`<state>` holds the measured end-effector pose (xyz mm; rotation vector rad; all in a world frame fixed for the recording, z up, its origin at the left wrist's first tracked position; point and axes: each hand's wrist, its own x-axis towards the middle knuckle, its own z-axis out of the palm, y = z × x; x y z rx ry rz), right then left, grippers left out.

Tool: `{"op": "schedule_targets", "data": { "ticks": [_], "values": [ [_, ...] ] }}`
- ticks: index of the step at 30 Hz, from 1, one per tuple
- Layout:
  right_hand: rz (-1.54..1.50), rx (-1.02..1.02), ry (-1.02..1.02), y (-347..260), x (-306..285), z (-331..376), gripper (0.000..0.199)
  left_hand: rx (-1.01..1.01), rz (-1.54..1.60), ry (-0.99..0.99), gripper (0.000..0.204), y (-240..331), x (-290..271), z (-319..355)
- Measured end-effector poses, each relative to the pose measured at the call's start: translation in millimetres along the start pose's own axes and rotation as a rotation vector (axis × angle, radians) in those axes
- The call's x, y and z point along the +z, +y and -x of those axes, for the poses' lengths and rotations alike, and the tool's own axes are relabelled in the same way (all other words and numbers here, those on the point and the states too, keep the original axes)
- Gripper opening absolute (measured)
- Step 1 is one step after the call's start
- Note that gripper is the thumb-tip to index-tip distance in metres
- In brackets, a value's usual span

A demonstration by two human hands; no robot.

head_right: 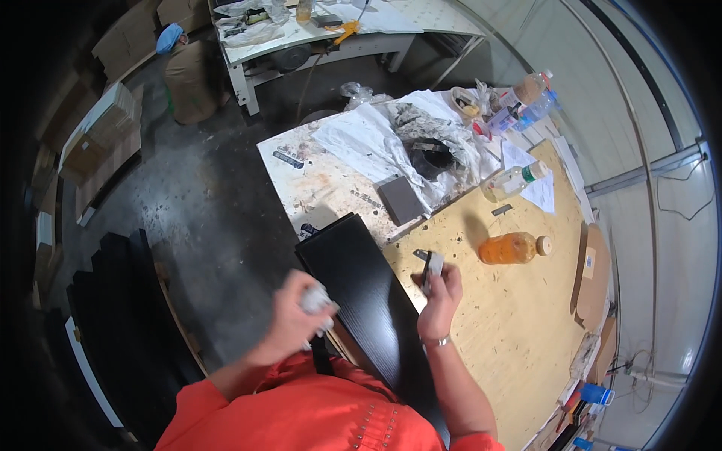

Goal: The recorder is cleaning and scraping the surface of a black wooden board using a cloth, liquid from a bottle, and a small scraper tool.

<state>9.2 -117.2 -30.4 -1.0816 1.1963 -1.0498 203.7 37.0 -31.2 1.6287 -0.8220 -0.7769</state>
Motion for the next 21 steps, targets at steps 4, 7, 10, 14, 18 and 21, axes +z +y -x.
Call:
{"op": "schedule_targets", "data": {
  "ticks": [4,7,10,14,18,21],
  "values": [
    [-0.008,-0.001,0.093,13.1,-10.6,26.9,0.012,0.154,0.165,0.289,0.033,19.2,-45.4,-55.7],
    [0.069,-0.089,0.071,16.3,-3.2,29.3,0.012,0.342,-0.036,-0.017,0.032,46.5,-37.8,-58.8],
    [0.111,-0.136,0.056,21.3,-2.9,31.1,0.012,0.761,-0.541,-0.313,0.031,33.8,-19.0,-63.8],
    [0.147,-0.195,0.069,23.6,-3.2,34.3,0.016,0.724,-0.65,-0.354,0.021,6.3,-9.8,-92.4],
    [0.169,-0.231,0.079,25.5,0.1,35.2,0.015,0.65,-0.717,-0.295,0.021,9.2,6.4,-115.0],
    [0.202,-0.245,0.06,28.0,-1.1,32.3,0.014,0.627,-0.774,-0.236,0.022,10.8,9.5,-117.4]
  ]
}}
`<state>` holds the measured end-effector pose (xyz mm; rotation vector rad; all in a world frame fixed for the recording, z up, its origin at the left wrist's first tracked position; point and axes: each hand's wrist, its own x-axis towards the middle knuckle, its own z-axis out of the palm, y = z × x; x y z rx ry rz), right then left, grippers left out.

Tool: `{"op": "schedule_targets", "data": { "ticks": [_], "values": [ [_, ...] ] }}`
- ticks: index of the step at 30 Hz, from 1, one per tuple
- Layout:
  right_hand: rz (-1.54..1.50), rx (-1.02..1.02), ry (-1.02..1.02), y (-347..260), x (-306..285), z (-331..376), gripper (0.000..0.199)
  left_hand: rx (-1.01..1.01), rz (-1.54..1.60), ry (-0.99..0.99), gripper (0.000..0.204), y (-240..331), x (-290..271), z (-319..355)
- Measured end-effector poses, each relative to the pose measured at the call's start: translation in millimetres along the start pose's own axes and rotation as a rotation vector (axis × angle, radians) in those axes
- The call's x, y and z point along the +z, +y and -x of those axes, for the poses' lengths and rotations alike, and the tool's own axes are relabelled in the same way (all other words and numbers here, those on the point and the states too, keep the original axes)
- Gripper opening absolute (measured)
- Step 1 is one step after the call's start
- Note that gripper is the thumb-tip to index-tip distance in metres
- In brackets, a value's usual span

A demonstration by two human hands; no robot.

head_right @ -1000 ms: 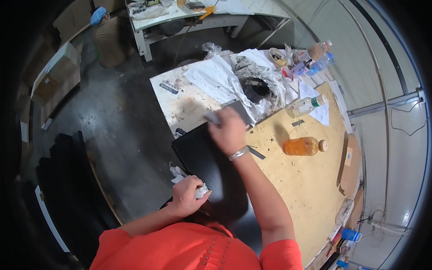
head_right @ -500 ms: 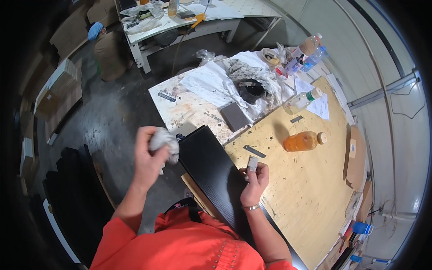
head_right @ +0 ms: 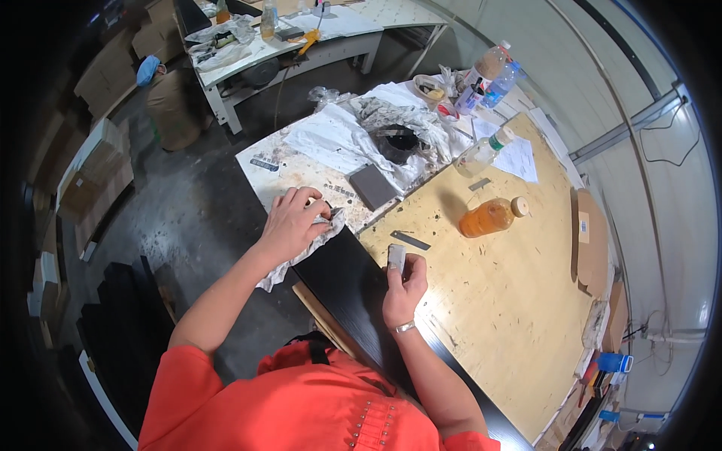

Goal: The recorder is cleaning and scraping the surface of a black wooden board using a cloth, liquid from a bottle, and a small scraper tool.

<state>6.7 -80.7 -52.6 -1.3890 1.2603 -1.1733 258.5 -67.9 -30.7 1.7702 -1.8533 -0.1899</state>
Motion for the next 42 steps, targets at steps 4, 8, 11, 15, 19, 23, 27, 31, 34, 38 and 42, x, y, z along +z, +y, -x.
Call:
{"op": "schedule_targets", "data": {
  "ticks": [4,8,11,15,19,23,27,31,34,38,42],
  "values": [
    [-0.039,-0.004,0.024,6.6,-0.5,-3.1,0.014,-0.061,-0.084,0.028,0.03,11.3,0.7,14.7],
    [-0.094,0.008,0.062,6.1,1.5,-4.9,0.017,-0.119,-0.045,0.031,0.036,15.5,-3.1,29.8],
    [-0.031,-0.013,0.072,8.6,3.2,-5.6,0.018,-0.154,0.048,0.045,0.038,14.6,-5.2,33.8],
    [0.027,-0.046,0.077,0.5,0.9,-2.1,0.018,-0.114,0.019,0.027,0.033,11.6,-2.7,21.1],
    [0.042,-0.064,0.104,0.6,2.5,-0.2,0.018,-0.173,0.039,-0.009,0.028,-11.1,10.5,-20.0],
    [-0.02,-0.047,0.107,5.6,5.6,-1.1,0.018,-0.16,0.014,-0.076,0.026,-64.7,24.9,-63.7],
    [-0.071,0.018,0.171,-0.6,1.3,1.4,0.016,0.016,0.238,-0.002,0.023,-62.6,-2.2,-62.7],
    [-0.032,0.053,0.165,-6.4,2.6,1.7,0.017,0.198,0.321,-0.264,0.026,-63.0,-8.9,-29.5],
    [0.0,0.022,0.177,-5.0,4.4,-1.3,0.016,0.192,0.117,0.069,0.024,-93.5,3.5,-67.9],
    [0.009,0.056,0.196,-1.8,2.7,2.9,0.017,0.464,0.308,-0.125,0.026,-58.8,-24.9,-39.7],
    [0.037,0.065,0.215,-7.8,5.5,3.1,0.016,0.403,0.218,-0.124,0.017,-85.4,-20.0,-33.6]
  ]
}}
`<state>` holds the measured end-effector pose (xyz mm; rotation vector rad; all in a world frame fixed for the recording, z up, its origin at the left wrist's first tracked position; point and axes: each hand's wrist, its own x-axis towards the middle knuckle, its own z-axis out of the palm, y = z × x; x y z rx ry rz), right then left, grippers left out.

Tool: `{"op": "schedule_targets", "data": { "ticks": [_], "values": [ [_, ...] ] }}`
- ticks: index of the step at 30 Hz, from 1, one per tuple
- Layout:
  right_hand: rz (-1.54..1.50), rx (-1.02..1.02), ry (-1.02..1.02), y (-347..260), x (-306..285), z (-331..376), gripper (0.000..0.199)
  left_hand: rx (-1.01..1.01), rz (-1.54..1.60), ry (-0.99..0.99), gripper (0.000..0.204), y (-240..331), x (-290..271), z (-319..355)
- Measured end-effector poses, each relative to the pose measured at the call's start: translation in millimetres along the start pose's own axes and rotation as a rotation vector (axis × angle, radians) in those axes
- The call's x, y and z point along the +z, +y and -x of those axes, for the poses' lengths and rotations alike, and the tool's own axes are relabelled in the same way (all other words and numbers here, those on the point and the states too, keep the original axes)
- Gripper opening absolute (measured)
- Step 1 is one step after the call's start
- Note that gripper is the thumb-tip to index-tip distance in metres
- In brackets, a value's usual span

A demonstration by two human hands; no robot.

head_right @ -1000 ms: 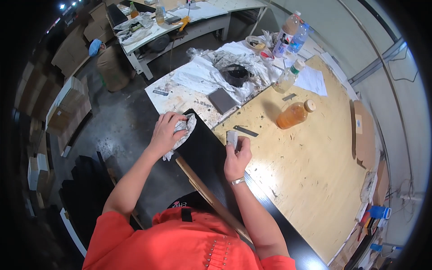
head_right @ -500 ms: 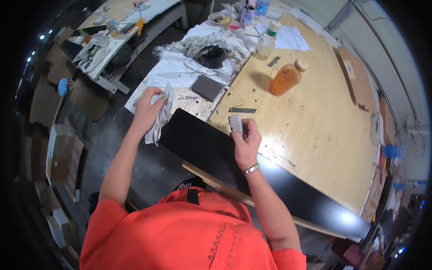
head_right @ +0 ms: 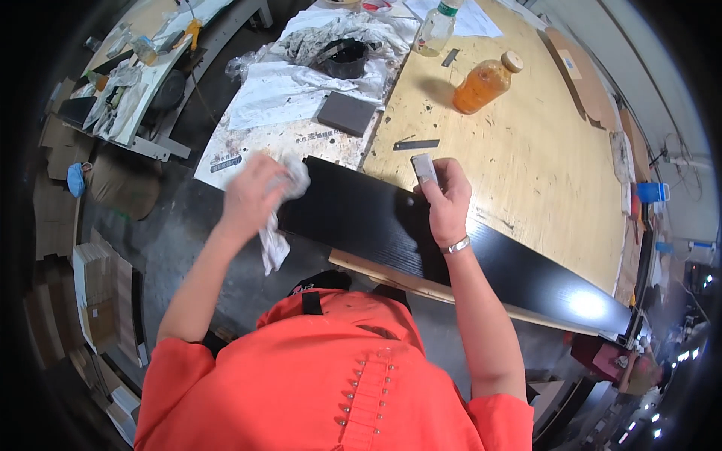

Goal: The recorder is cleaning and scraping the surface of a black wooden board using a cloth, liquid from a bottle, and a small scraper tool.

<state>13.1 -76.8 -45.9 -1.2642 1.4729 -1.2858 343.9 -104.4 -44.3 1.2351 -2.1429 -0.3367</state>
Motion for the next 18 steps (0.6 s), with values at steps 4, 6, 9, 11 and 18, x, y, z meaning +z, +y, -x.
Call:
{"op": "schedule_targets", "data": {
  "ticks": [4,6,9,11,18],
  "values": [
    [-0.001,0.017,0.025,-1.3,4.2,1.2,0.017,-0.053,-0.024,0.082,0.025,-7.3,-14.1,-17.2],
    [0.01,0.013,0.024,3.3,1.8,-1.0,0.017,-0.028,0.049,-0.142,0.032,26.2,-16.0,-15.0],
    [0.012,-0.013,0.026,3.6,1.4,-1.9,0.017,-0.063,0.003,-0.133,0.039,14.9,-11.4,-16.2],
    [0.012,-0.007,0.031,2.4,3.7,-1.0,0.016,-0.13,0.051,-0.123,0.039,10.5,-15.1,-18.9],
    [0.033,0.004,0.027,0.1,2.9,-1.8,0.018,-0.261,0.247,-0.005,0.027,10.6,-15.5,-11.6]
  ]
}}
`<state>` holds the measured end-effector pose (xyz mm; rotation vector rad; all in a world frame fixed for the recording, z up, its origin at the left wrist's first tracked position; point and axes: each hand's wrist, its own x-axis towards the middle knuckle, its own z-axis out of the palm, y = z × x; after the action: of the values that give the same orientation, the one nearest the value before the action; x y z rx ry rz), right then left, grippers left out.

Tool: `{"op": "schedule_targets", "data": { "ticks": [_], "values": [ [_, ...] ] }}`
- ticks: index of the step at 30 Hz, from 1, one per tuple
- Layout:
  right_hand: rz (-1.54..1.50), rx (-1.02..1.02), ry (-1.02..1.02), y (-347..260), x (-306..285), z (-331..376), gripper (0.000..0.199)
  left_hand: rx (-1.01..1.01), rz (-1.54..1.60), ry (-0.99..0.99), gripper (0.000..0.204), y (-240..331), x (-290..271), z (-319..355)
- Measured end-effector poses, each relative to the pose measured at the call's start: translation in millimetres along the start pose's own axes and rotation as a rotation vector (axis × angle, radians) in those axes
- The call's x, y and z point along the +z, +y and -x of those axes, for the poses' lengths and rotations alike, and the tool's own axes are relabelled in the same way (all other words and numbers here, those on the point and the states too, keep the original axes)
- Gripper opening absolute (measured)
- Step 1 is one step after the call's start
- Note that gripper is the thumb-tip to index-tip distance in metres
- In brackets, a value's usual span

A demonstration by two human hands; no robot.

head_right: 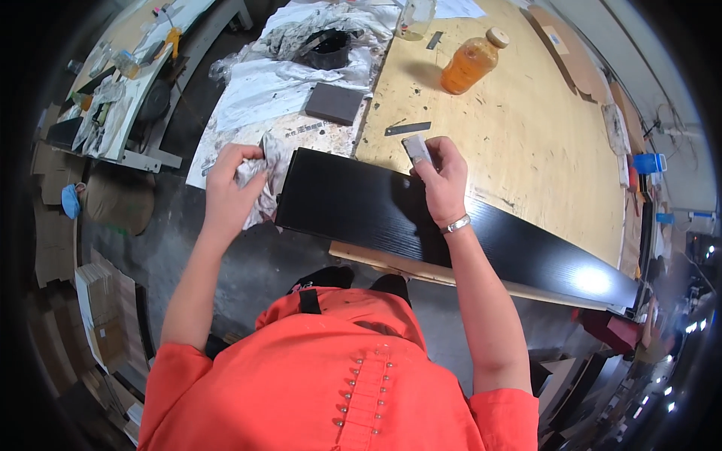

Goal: The recorder is cleaning and scraping the surface of a black wooden board using a cloth, liquid from a bottle, and a small scraper tool.

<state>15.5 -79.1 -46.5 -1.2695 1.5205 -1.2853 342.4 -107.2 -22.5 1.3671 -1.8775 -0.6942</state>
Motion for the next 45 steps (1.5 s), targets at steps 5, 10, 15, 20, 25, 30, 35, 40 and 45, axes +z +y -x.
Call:
{"op": "schedule_targets", "data": {
  "ticks": [5,10,15,20,25,30,35,40,45],
  "values": [
    [0.006,0.001,-0.02,3.6,-0.9,-0.8,0.019,0.326,-0.138,-0.176,0.021,16.6,15.6,25.3],
    [0.005,-0.024,-0.017,5.7,-1.7,-3.1,0.019,0.17,-0.289,0.157,0.024,-31.0,-5.9,-7.6],
    [0.008,-0.025,-0.018,5.8,-2.8,-0.3,0.019,0.107,-0.146,-0.102,0.029,19.3,12.5,13.5],
    [0.014,-0.012,-0.02,1.9,-0.9,-0.2,0.019,0.007,-0.223,-0.095,0.034,19.2,12.4,9.3],
    [-0.072,-0.006,0.018,1.0,0.5,-1.8,0.016,0.034,-0.153,0.06,0.03,12.5,14.1,11.0],
    [0.073,-0.035,0.07,9.6,12.6,-1.3,0.016,0.113,-0.044,0.217,0.03,18.4,-7.3,35.2],
    [0.389,-0.221,0.251,-18.7,44.7,7.2,0.018,-0.056,0.058,0.371,0.027,12.9,-20.7,71.1],
    [0.645,-0.337,0.054,-56.7,138.6,8.6,0.023,-0.12,0.08,0.393,0.029,2.0,-28.2,85.8],
    [0.782,-0.285,-0.019,-43.1,135.1,1.3,0.024,-0.152,0.065,0.421,0.029,-18.0,-36.8,98.0]
  ]
}}
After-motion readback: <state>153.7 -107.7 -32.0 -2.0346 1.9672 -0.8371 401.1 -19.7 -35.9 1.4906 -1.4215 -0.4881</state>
